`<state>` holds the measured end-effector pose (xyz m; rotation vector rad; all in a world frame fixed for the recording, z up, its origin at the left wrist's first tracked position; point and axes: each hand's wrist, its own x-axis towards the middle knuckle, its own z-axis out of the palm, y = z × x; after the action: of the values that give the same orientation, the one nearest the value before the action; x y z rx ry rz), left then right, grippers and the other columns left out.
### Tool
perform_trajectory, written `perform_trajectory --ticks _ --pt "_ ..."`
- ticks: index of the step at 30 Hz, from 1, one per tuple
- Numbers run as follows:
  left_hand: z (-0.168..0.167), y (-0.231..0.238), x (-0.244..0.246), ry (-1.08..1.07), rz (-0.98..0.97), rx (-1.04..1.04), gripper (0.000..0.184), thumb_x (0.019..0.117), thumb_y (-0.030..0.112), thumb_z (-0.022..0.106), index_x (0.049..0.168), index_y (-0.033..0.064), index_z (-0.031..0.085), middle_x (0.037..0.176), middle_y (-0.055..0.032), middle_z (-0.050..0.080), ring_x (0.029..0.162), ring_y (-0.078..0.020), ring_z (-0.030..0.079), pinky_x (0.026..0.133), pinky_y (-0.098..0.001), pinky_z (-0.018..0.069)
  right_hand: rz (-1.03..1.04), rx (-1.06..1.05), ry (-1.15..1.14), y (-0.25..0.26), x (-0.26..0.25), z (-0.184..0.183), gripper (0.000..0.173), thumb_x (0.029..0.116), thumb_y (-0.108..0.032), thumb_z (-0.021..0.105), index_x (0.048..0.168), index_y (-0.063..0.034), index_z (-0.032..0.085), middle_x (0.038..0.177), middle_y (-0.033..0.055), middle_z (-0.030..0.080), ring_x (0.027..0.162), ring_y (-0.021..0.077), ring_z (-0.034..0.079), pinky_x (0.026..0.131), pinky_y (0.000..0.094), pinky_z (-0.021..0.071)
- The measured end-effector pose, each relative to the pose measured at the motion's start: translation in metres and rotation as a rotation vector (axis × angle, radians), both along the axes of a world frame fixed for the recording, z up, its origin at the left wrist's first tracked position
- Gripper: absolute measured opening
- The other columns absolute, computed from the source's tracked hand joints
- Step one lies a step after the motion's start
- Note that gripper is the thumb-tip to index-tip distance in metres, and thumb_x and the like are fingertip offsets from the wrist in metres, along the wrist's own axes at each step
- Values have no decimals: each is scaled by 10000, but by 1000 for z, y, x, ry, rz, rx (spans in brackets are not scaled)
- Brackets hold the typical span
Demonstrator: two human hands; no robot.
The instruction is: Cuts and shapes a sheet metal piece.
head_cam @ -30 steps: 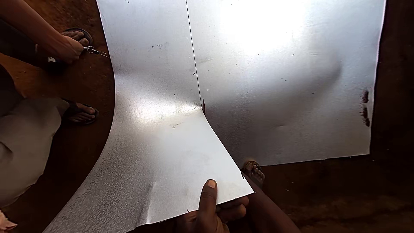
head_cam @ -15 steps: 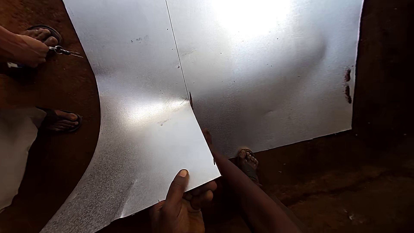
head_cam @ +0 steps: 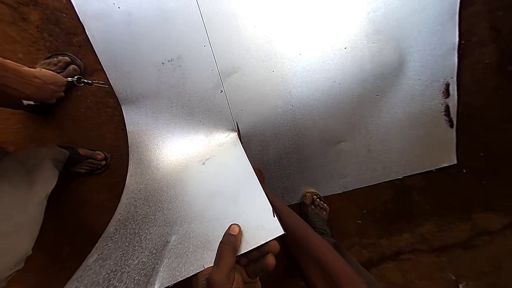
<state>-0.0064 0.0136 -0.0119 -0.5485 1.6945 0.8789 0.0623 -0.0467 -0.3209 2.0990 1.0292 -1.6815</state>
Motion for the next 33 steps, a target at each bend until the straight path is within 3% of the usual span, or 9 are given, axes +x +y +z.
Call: perform_trajectory --ticks 3,7,11,14,17,22,27,29,33 --pt "1 -2 1 -34 30 5 313 1121 83 356 946 -6 599 694 -152 742 565 -204 747 496 -251 618 -49 10 8 1 2 4 344 1071 -206 501 1223 51 672 1212 272 670 1172 419 625 1001 579 449" --pt "2 -4 1 -29 33 -8 303 1117 58 344 958 -10 592 704 -164 744 568 -216 749 490 -257 616 -46 -201 27 50 3 66 339 1096 -109 426 1319 74 606 1383 235 599 1288 349 559 1083 450 400" --pt "1 -7 0 6 49 -33 250 1111 40 362 986 -15 572 703 -166 741 549 -224 742 457 -267 607 -181 -134 -1 48 -1 89 298 1073 -56 463 1250 113 633 1313 259 631 1216 344 590 1052 414 414" --pt "2 -8 0 -5 58 -25 249 1110 40 368 985 -22 574 708 -170 742 557 -227 744 466 -268 610 -468 -43 34 30 0 79 178 1024 -11 553 1080 115 665 1020 206 680 918 222 615 853 319 476" --pt "1 -9 -1 -13 77 -5 233 1107 37 382 988 -32 570 713 -184 741 559 -238 746 461 -275 610 -808 122 307 -27 3 14 159 1033 -113 567 994 30 626 778 97 612 671 129 579 624 315 500" --pt "1 -9 1 -2 80 -8 220 1106 34 388 993 -39 562 705 -186 739 552 -241 743 454 -276 607 -964 -135 590 -33 20 8 597 1128 -429 178 1406 -16 508 1155 168 679 986 211 671 879 406 543" --pt "1 -8 2 24 76 -11 201 1102 24 394 993 -38 551 690 -184 732 537 -236 737 438 -273 600 -534 -147 403 -17 25 46 450 1129 -331 364 1464 -77 524 1249 182 641 1073 229 628 952 419 496" --pt "1 -9 2 33 75 -14 206 1103 35 403 986 -42 554 681 -180 729 532 -226 734 434 -265 596 -435 -60 446 -40 28 21 455 1086 -309 493 1490 -100 506 1227 143 674 1034 184 671 910 380 544" --pt "0 -9 3 41 65 -5 214 1100 29 406 975 -45 563 681 -180 728 535 -222 733 438 -262 595 -652 8 503 -62 36 1 436 1026 -128 534 1438 15 506 1206 157 692 1012 190 696 870 363 572"
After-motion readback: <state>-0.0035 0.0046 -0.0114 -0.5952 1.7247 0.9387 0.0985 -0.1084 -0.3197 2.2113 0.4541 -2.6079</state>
